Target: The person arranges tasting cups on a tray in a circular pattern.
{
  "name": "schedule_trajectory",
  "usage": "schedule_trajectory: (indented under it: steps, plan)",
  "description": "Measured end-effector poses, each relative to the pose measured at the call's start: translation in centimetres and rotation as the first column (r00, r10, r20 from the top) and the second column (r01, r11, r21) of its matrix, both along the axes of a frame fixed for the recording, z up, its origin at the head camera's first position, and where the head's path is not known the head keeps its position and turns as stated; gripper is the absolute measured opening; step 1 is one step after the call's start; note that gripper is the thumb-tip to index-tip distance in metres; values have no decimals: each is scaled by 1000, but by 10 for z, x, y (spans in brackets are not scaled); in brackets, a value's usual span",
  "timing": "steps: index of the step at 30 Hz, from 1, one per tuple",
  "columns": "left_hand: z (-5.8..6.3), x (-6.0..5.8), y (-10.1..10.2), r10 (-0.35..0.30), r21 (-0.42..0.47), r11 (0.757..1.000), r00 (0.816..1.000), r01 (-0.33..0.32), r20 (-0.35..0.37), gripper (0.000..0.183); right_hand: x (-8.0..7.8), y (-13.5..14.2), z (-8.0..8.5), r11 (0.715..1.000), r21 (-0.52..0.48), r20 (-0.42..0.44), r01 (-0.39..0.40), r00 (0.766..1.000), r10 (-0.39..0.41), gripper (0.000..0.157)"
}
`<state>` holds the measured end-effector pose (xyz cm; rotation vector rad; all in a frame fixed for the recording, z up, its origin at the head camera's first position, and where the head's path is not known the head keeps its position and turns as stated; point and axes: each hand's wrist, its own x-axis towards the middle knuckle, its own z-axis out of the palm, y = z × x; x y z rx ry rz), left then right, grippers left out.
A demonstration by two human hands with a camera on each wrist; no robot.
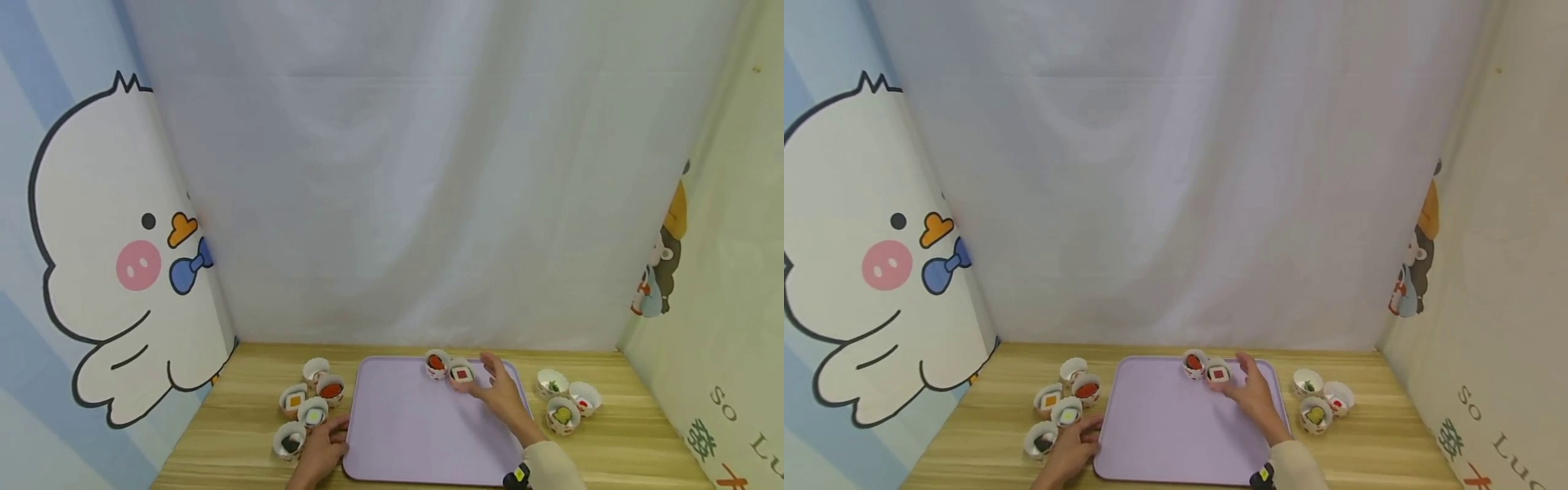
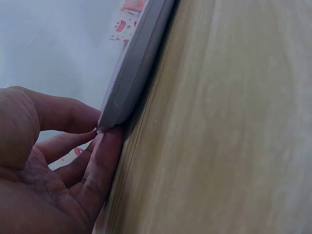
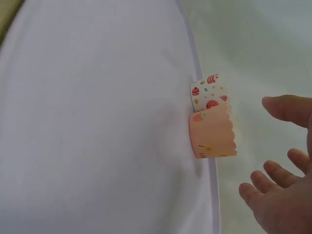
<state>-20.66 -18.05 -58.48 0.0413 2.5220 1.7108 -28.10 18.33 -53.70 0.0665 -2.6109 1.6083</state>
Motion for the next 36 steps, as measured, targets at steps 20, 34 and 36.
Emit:
schedule_trajectory:
  steps: [20, 34, 36]
  plan:
    - [-3, -3, 0, 19, -29, 999, 1000, -19, 20, 59, 37, 49, 33, 998, -65, -160, -16, 987, 5, 76]
    - [1, -1, 2, 27, -15, 1000, 999, -26, 39, 58, 63, 81, 43, 999, -24, -196, 26, 980, -31, 76]
    - [2, 0, 2, 30, -14, 999, 999, -30, 39, 58, 66, 87, 46, 999, -15, -186, 35, 982, -37, 76]
